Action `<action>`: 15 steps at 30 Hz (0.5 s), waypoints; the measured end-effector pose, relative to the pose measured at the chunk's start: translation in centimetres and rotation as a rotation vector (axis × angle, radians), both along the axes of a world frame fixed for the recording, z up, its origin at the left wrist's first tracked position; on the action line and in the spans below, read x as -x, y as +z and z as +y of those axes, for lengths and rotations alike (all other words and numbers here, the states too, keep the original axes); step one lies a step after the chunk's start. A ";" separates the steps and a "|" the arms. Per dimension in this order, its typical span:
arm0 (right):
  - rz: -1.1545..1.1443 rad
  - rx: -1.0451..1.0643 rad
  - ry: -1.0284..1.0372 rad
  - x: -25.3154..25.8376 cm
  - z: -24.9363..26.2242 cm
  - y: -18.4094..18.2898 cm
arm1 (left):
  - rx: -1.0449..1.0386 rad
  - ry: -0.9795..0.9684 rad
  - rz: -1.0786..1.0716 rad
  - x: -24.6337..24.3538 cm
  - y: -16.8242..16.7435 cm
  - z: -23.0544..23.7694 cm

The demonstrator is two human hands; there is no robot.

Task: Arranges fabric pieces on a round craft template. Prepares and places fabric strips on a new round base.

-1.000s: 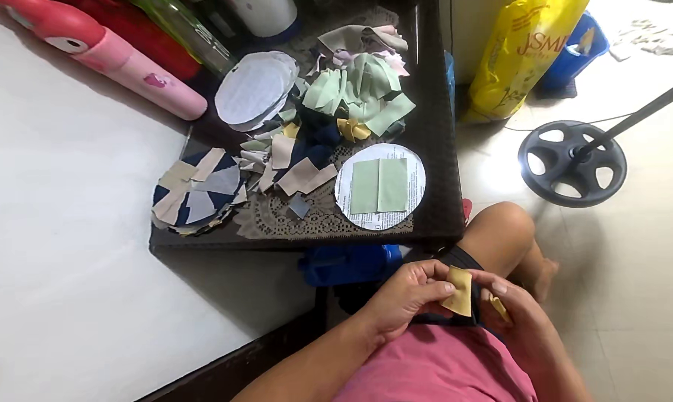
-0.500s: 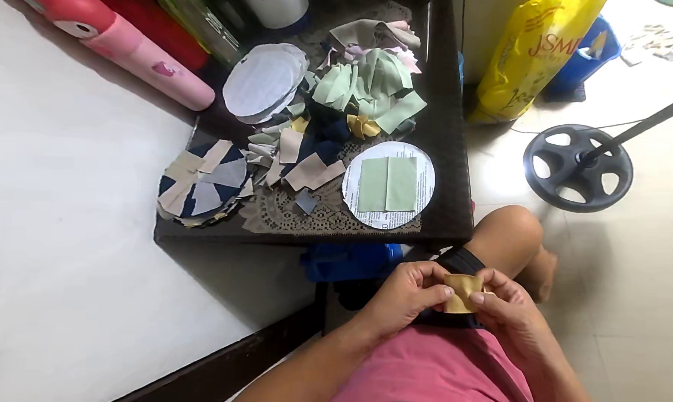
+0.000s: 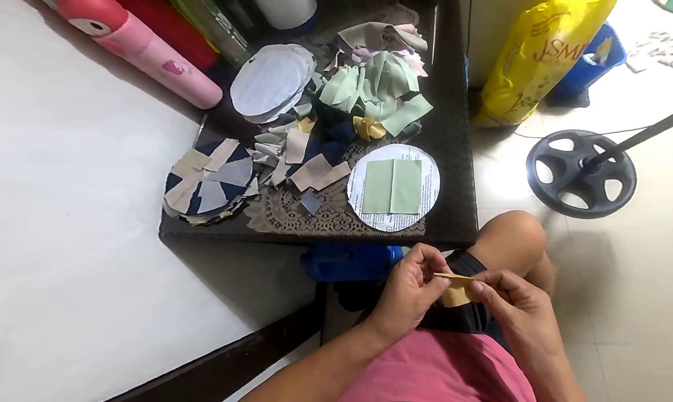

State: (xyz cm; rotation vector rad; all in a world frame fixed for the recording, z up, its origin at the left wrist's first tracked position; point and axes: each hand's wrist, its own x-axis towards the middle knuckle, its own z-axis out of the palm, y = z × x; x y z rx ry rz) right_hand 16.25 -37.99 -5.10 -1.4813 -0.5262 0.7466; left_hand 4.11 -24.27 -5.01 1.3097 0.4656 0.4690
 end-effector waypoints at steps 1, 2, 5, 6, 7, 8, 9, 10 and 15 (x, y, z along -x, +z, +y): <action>-0.004 0.002 -0.002 -0.1 0.2 0.1 | -0.010 0.001 -0.011 0.1 0.0 0.1; -0.008 0.003 -0.002 -0.2 0.4 0.2 | -0.005 -0.005 -0.019 0.1 0.0 0.1; -0.059 -0.027 0.010 -0.3 0.6 0.4 | 0.138 -0.058 0.000 0.4 0.4 0.4; -0.109 -0.049 0.026 -0.4 0.6 0.5 | 0.211 -0.080 0.045 0.5 0.7 0.6; -0.179 -0.071 0.050 -0.6 0.5 0.5 | 0.296 -0.102 0.107 0.7 1.0 0.8; -0.264 -0.093 0.076 -0.8 0.4 0.5 | 0.390 -0.126 0.172 0.9 1.2 1.0; -0.349 -0.113 0.109 -1.0 0.3 0.5 | 0.484 -0.160 0.229 1.0 1.2 1.2; -0.426 -0.134 0.143 -1.2 0.3 0.7 | 0.584 -0.206 0.270 1.1 1.1 1.4; -0.634 -0.198 0.289 -1.7 0.0 1.5 | 0.959 -0.494 0.252 0.6 -0.1 1.8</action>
